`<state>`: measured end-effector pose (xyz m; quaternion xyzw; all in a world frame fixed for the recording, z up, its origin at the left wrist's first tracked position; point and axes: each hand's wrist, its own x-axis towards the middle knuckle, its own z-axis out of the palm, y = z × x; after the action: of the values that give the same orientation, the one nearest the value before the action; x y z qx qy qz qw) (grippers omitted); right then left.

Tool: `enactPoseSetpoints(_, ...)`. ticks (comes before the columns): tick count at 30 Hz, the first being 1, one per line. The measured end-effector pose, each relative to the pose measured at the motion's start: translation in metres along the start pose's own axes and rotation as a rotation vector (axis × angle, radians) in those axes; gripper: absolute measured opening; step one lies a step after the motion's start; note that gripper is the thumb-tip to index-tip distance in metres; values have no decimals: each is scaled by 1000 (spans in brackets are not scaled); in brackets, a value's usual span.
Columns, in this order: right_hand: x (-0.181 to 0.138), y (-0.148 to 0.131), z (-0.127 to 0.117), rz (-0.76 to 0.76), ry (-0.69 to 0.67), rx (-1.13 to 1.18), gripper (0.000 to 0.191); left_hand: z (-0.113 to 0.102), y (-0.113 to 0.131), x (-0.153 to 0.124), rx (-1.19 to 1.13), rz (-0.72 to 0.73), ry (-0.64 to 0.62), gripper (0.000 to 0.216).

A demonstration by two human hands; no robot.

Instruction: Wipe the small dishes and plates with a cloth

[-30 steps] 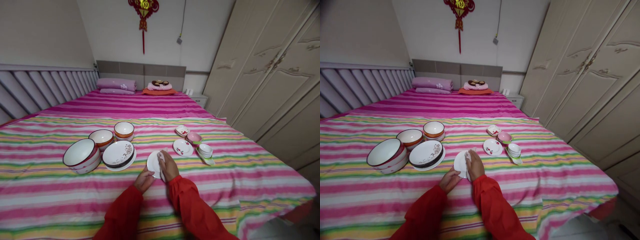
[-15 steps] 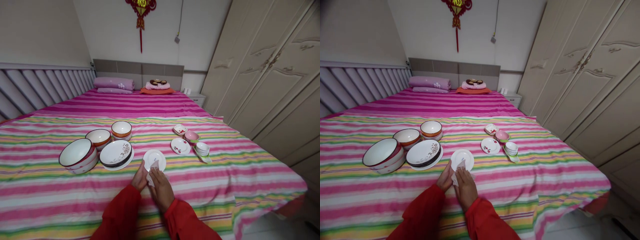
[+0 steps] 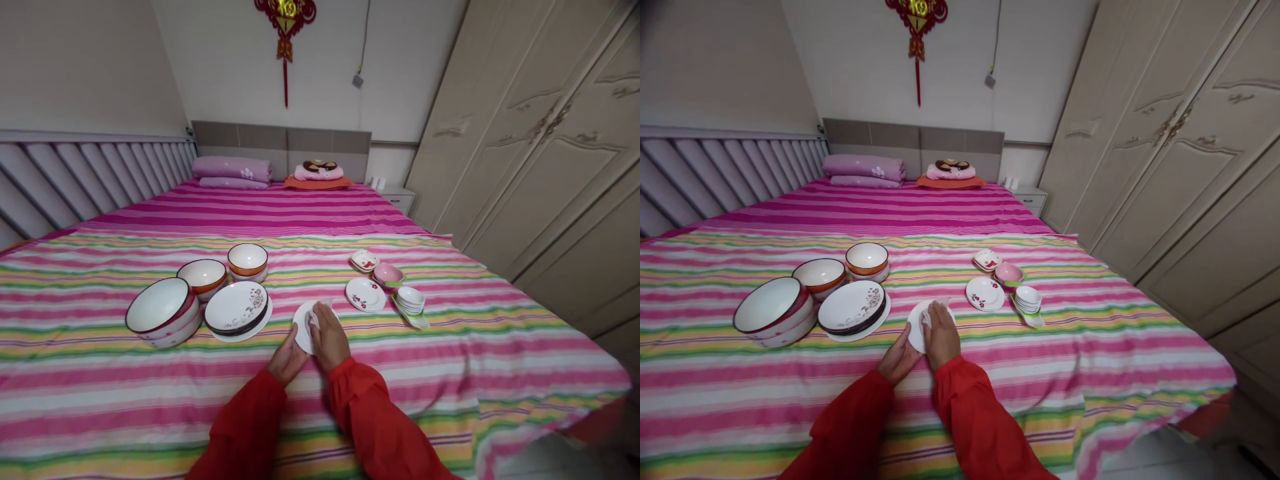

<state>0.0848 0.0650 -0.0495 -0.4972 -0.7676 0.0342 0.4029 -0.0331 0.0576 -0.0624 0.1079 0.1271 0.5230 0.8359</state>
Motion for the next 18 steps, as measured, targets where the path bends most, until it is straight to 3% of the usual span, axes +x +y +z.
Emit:
enactPoseSetpoints(7,-50,-12,-1,-58,-43,-17,46,3,-1,-2,70,-40,9,49)
enactPoseSetpoints(12,-24,-19,-4,-87,-108,39,50,3,0,-3,81,-22,56,44)
enactPoseSetpoints(15,-11,-12,-4,-46,-68,24,49,2,1,-2,60,19,47,43)
enactPoseSetpoints(18,-19,-5,-3,-23,11,18,51,1,2,-1,54,9,17,47)
